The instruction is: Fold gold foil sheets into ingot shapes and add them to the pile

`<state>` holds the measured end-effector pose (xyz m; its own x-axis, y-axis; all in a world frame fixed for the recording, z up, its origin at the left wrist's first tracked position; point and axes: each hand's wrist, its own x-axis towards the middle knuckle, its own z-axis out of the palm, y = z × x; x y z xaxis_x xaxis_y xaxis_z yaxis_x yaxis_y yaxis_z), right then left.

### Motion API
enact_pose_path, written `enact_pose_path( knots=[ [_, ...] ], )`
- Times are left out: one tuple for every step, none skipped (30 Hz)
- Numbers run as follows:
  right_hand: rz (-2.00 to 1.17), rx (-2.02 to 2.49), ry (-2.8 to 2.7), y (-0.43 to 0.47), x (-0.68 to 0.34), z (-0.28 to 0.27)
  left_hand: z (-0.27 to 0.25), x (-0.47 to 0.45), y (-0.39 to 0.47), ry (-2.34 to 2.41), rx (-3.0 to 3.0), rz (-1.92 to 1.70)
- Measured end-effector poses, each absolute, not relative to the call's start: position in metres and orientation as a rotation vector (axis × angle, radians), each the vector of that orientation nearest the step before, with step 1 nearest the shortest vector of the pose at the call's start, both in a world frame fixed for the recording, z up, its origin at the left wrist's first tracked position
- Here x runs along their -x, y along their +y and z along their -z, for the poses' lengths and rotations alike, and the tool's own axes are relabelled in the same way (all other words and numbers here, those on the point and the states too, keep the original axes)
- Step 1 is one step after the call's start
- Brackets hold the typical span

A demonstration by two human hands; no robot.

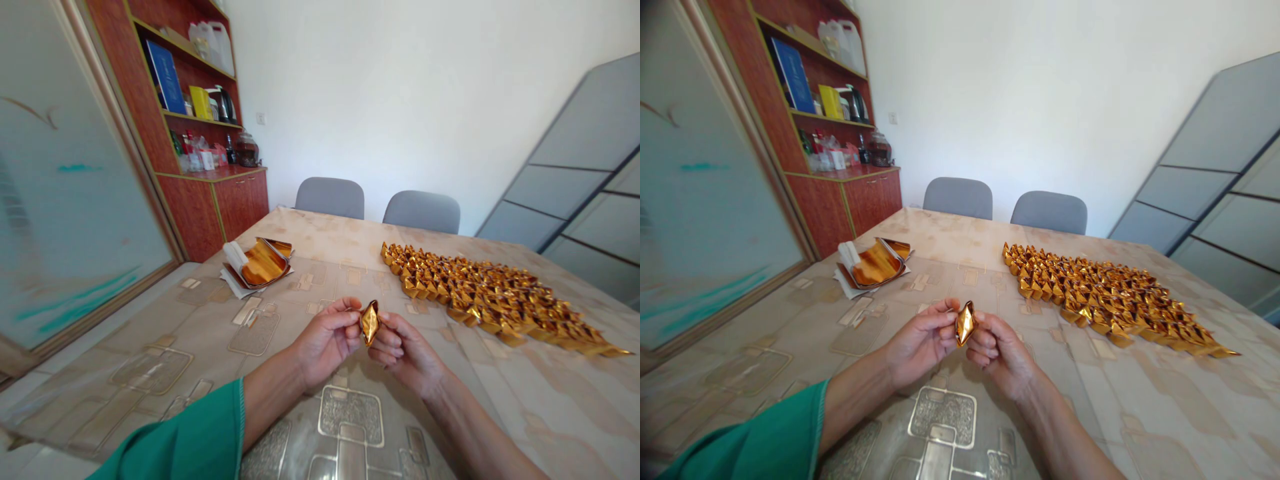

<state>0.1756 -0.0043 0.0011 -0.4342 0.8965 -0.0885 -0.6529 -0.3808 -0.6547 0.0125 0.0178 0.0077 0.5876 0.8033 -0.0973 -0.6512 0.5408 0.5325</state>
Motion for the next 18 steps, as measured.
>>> enact_pose_path(
  knots=[
    [-1.952, 0.538, -0.668, -0.004, -0.1759, -0.0005, -0.0074, -0.0128, 0.018, 0.356, -0.492, -0.892],
    [-1.954, 0.538, -0.666, -0.0037, -0.176, 0.0, -0.0073, -0.013, 0.0181, 0.358, -0.51, -0.895],
    [-1.955, 0.538, -0.664, -0.0035, -0.1759, 0.0004, -0.0073, -0.0132, 0.0179, 0.359, -0.527, -0.898],
    [-1.955, 0.539, -0.662, -0.0034, -0.1756, 0.0007, -0.0075, -0.0134, 0.0175, 0.362, -0.544, -0.903],
    [-1.955, 0.54, -0.661, -0.0032, -0.1753, 0.0011, -0.0078, -0.0135, 0.0168, 0.366, -0.562, -0.91],
    [-1.953, 0.542, -0.66, -0.003, -0.1749, 0.0015, -0.0082, -0.0137, 0.016, 0.373, -0.585, -0.917],
    [-1.953, 0.544, -0.66, -0.0029, -0.1745, 0.0019, -0.0088, -0.0139, 0.0151, 0.383, -0.614, -0.925],
    [-1.952, 0.545, -0.659, -0.0028, -0.1741, 0.0023, -0.0095, -0.0142, 0.0141, 0.397, -0.648, -0.933],
    [-1.953, 0.547, -0.659, -0.0029, -0.1736, 0.0028, -0.01, -0.0145, 0.0132, 0.415, -0.684, -0.943],
    [-1.955, 0.549, -0.657, -0.003, -0.1731, 0.0032, -0.0104, -0.0149, 0.0125, 0.435, -0.72, -0.952],
    [-1.958, 0.55, -0.656, -0.0033, -0.1726, 0.0037, -0.0105, -0.0153, 0.012, 0.457, -0.753, -0.96],
    [-1.963, 0.551, -0.654, -0.0036, -0.1721, 0.004, -0.0103, -0.0157, 0.0117, 0.481, -0.781, -0.97],
    [-1.97, 0.553, -0.653, -0.004, -0.1716, 0.0043, -0.0098, -0.0159, 0.0118, 0.506, -0.801, -0.978],
    [-1.978, 0.555, -0.652, -0.0044, -0.1711, 0.0046, -0.0092, -0.0161, 0.0121, 0.532, -0.816, -0.986],
    [-1.985, 0.556, -0.651, -0.0047, -0.1708, 0.0047, -0.0085, -0.0162, 0.0125, 0.552, -0.824, -0.992],
    [-1.991, 0.557, -0.65, -0.005, -0.1706, 0.0046, -0.0079, -0.0161, 0.013, 0.565, -0.825, -0.993],
    [-1.995, 0.556, -0.648, -0.0052, -0.1705, 0.0044, -0.0076, -0.0158, 0.0135, 0.568, -0.819, -0.989],
    [-1.995, 0.555, -0.646, -0.0053, -0.1706, 0.0041, -0.0077, -0.0154, 0.0139, 0.562, -0.81, -0.982]
  ],
)
